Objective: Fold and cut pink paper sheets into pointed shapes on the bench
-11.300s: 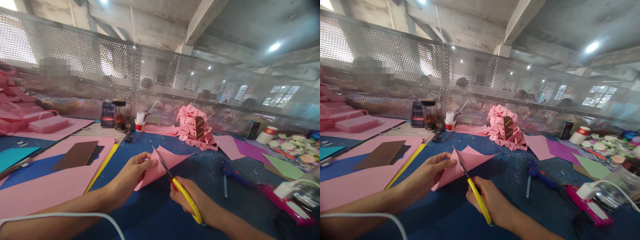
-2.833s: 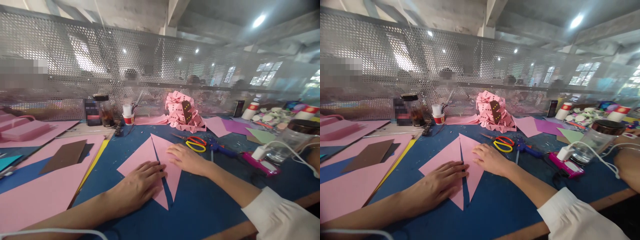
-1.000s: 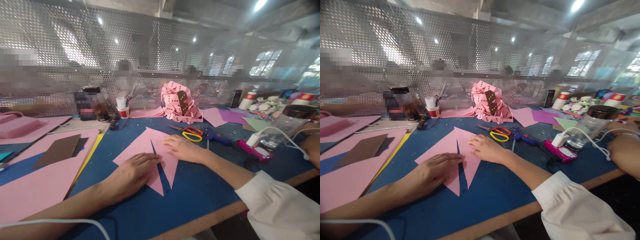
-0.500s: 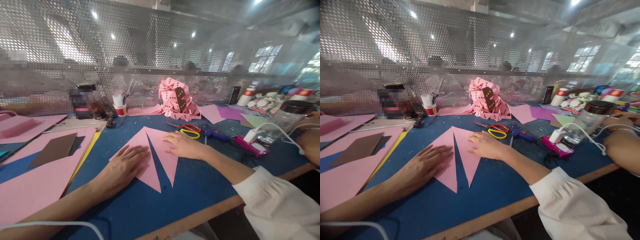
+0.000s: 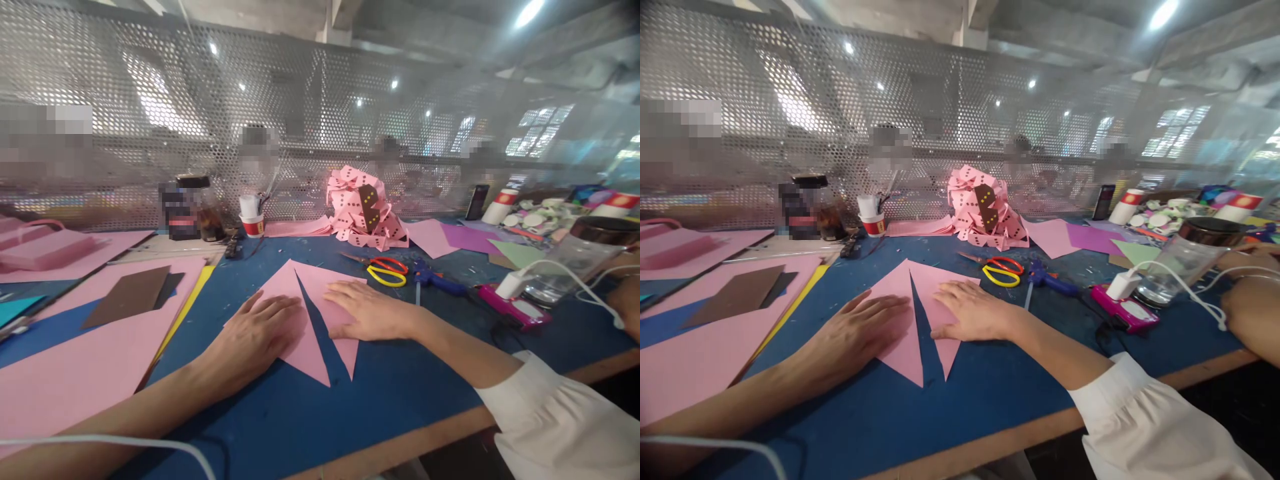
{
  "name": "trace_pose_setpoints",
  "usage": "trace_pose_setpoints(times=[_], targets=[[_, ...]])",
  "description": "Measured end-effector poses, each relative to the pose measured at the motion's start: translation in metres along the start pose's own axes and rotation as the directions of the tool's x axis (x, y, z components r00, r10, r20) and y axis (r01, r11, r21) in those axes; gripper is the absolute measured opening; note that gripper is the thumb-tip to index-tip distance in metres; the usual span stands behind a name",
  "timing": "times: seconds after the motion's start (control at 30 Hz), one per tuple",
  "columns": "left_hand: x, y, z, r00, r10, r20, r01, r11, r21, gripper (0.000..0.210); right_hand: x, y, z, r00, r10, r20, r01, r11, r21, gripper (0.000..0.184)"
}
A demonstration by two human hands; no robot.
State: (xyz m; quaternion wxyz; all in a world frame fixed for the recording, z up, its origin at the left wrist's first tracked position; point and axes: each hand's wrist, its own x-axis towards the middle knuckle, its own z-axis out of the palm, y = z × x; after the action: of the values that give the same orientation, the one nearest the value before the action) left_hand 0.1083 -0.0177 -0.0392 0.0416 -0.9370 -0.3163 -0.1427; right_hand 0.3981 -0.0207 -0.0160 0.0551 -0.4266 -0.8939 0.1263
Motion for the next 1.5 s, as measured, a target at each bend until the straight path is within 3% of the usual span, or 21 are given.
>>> trace_pose_setpoints(times=[0.13,0.37,0.67,0.9,0.97,1.1,1.17,1.3,1.5], targets=[[0.0,-0.001,-0.001,1.0,-0.022,-0.011,0.022,1.0,0.005,0.044,0.002,-0.001,-0.001,1.0,-0.024,-0.006,0.024,0.999,0.025,0.076],[0.002,-0.001,-0.004,0.989,-0.145,0.005,0.145,0.989,0.042,0.04,0.007,0.007,-0.002,0.983,-0.05,-0.179,0.059,0.997,0.044,0.045],[0.002,-0.027,-0.001,0.956,-0.292,-0.035,0.294,0.951,0.096,0.039,0.018,0.02,0.008,0.931,-0.096,-0.352,0.12,0.992,0.047,0.028],[0.005,-0.029,-0.002,0.96,-0.262,-0.099,0.27,0.96,0.071,0.042,0.023,0.029,0.006,0.875,-0.031,-0.482,0.063,0.997,0.051,0.017],[0.005,-0.026,-0.002,0.968,-0.236,-0.081,0.241,0.969,0.053,0.041,0.019,0.022,0.003,0.886,-0.024,-0.464,0.052,0.998,0.048,0.017],[0.004,-0.022,0.0,0.98,-0.196,-0.028,0.197,0.98,0.031,0.04,0.011,0.004,0.003,0.967,-0.026,-0.253,0.026,1.0,-0.002,0.072],[0.004,-0.022,0.0,0.98,-0.197,-0.017,0.198,0.98,0.028,0.04,0.008,-0.003,0.007,0.988,-0.005,-0.157,0.0,0.999,-0.033,0.08],[0.005,-0.02,0.0,0.982,-0.186,-0.025,0.187,0.982,0.018,0.041,0.006,-0.009,0.015,0.993,-0.016,-0.121,0.006,0.996,-0.085,0.071],[0.005,-0.017,0.0,0.985,-0.167,-0.047,0.167,0.986,0.0,0.04,0.011,-0.011,0.016,0.954,-0.096,-0.284,0.077,0.994,-0.077,0.042]])
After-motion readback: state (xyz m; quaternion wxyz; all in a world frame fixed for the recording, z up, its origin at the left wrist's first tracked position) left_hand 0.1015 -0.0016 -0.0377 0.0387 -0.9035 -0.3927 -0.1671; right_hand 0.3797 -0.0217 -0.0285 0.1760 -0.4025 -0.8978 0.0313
